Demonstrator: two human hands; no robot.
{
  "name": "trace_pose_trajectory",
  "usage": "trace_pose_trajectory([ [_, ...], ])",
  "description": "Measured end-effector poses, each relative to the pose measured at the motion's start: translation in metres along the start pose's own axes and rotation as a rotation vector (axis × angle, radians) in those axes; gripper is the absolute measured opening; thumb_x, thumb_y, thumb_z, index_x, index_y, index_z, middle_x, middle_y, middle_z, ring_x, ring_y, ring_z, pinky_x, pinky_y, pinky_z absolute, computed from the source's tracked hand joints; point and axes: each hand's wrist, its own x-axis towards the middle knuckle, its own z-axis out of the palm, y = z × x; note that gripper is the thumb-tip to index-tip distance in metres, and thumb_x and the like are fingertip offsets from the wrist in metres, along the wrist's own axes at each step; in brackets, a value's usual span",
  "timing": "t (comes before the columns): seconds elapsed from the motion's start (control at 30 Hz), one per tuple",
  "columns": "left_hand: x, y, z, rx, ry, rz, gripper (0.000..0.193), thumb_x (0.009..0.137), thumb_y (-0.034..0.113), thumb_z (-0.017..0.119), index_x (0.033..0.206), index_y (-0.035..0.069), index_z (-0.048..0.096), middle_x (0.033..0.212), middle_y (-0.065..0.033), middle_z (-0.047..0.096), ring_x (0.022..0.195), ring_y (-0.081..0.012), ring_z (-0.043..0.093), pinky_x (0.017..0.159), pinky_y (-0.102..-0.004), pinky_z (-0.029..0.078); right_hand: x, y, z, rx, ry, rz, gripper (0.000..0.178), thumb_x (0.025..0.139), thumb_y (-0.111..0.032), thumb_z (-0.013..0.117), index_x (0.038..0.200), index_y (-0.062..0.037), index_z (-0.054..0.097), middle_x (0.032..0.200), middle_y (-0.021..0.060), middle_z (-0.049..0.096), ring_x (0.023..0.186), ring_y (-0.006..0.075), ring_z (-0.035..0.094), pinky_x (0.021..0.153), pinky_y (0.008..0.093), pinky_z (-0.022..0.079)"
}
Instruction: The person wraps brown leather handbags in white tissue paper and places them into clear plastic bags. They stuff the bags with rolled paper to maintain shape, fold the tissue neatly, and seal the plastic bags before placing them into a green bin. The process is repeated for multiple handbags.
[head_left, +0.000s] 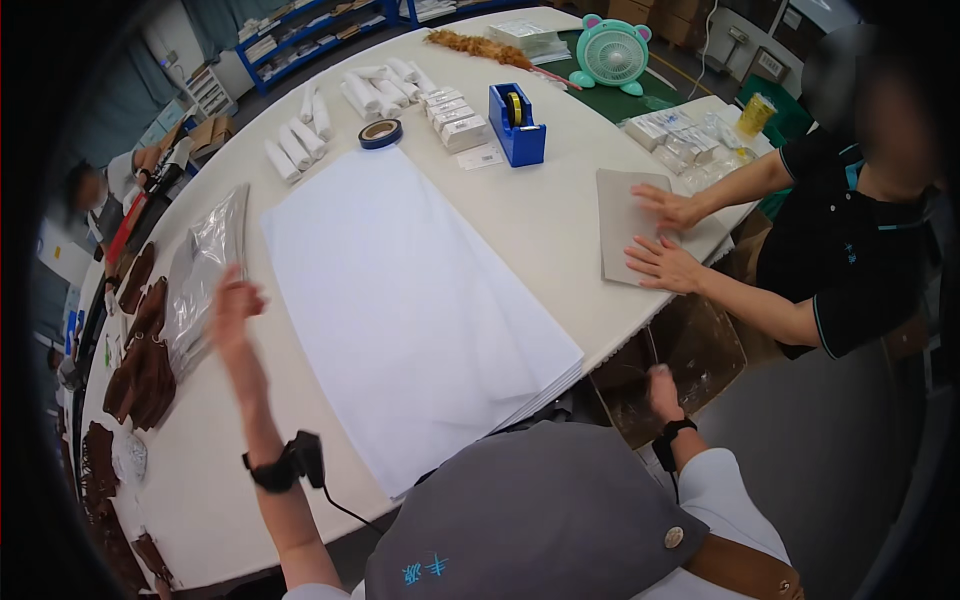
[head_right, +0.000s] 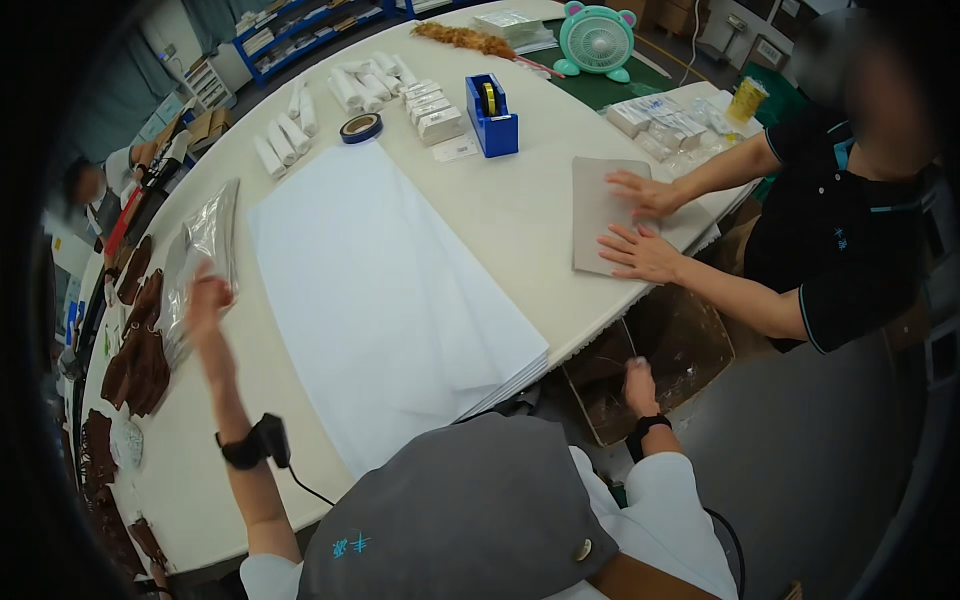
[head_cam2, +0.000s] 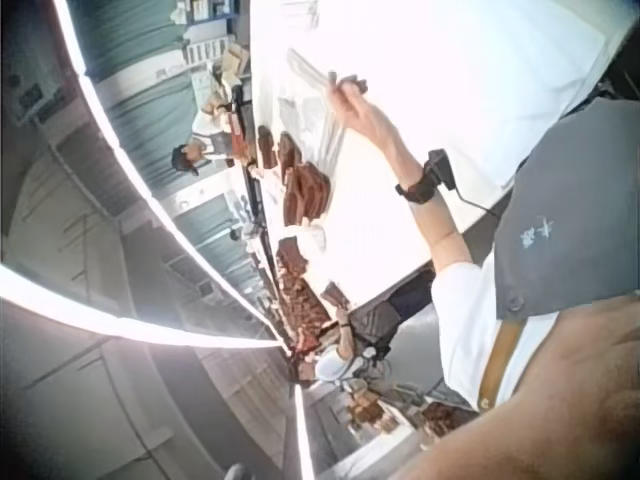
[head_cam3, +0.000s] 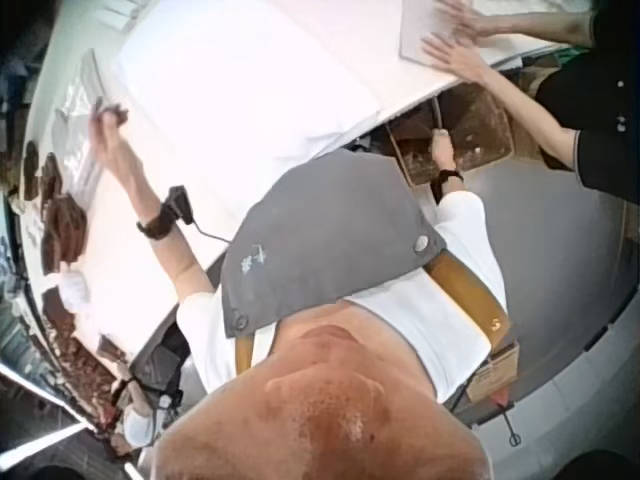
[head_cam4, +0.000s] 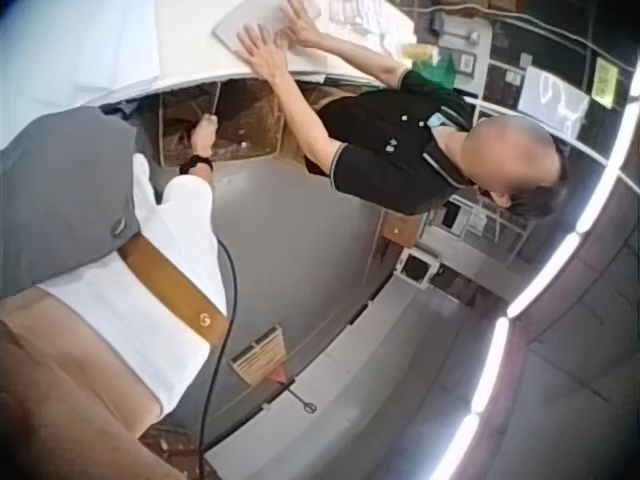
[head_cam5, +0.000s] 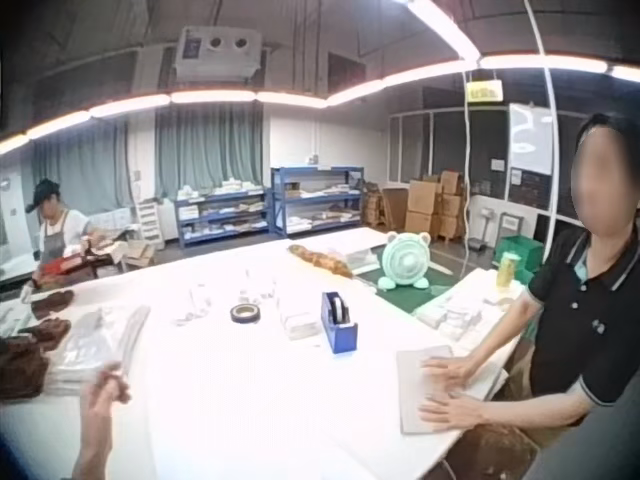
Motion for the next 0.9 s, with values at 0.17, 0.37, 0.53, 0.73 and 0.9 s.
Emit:
trace_pose_trajectory([
  [0.17, -0.073, -0.166, 0.033, 0.875, -0.762, -0.079, 0.057, 0.086, 0.037, 0.050, 0.138, 0.023, 0.031, 0.148, -0.0141, 0.008, 0.136, -0.0351, 0.002, 0.102, -0.0608, 0.001, 0.013, -0.033, -0.034, 0.284, -0.446, -0.287, 0.034, 0.082, -0.030, 0.060, 0.103, -0.0036, 0.064, 0.097, 0.0147, 0.065, 0.094, 0.0238, 0.061, 0.081, 0.0292, 0.046],
  [0.37, -0.090, -0.114, 0.114, 0.572, -1.187, 0.084, 0.064, 0.087, 0.052, 0.041, 0.141, 0.026, 0.021, 0.148, -0.0152, 0.003, 0.136, -0.0331, -0.007, 0.103, -0.0538, -0.011, 0.035, -0.066, -0.106, 1.246, -0.685, 0.040, 0.037, 0.090, -0.029, 0.048, 0.122, -0.0091, 0.047, 0.114, 0.0118, 0.055, 0.105, 0.0261, 0.052, 0.086, 0.0358, 0.044],
  [0.53, -0.120, -0.069, 0.165, -0.025, -1.138, -0.054, 0.082, 0.085, 0.055, 0.044, 0.143, 0.013, 0.004, 0.148, -0.0150, 0.006, 0.137, -0.0301, -0.004, 0.107, -0.0461, -0.002, -0.007, -0.164, -0.167, 0.487, -0.396, -0.539, 0.020, 0.086, -0.016, 0.054, 0.096, -0.0001, 0.063, 0.084, 0.0091, 0.066, 0.074, 0.0206, 0.062, 0.068, 0.0274, 0.046],
  [0.73, -0.076, -0.037, 0.192, -0.450, -0.976, -0.245, 0.071, 0.085, 0.042, 0.053, 0.139, 0.007, 0.023, 0.141, -0.0151, 0.025, 0.126, -0.0322, 0.029, 0.099, -0.0466, 0.031, -0.061, -0.315, -0.202, 0.822, 0.006, -1.135, 0.008, 0.084, -0.008, 0.056, 0.088, -0.0023, 0.059, 0.069, 0.0098, 0.060, 0.060, 0.0194, 0.059, 0.053, 0.0280, 0.043],
  [0.9, 0.056, -0.022, 0.147, -0.900, 0.052, -0.518, 0.038, 0.088, 0.023, 0.044, 0.117, -0.001, 0.041, 0.105, -0.0158, 0.048, 0.094, -0.0266, 0.053, 0.078, -0.0406, 0.049, -0.070, -0.389, -0.178, 1.067, -0.469, -0.821, 0.037, 0.086, -0.032, 0.060, 0.099, -0.0002, 0.047, 0.079, 0.0079, 0.061, 0.077, 0.0116, 0.058, 0.061, 0.0246, 0.043],
])
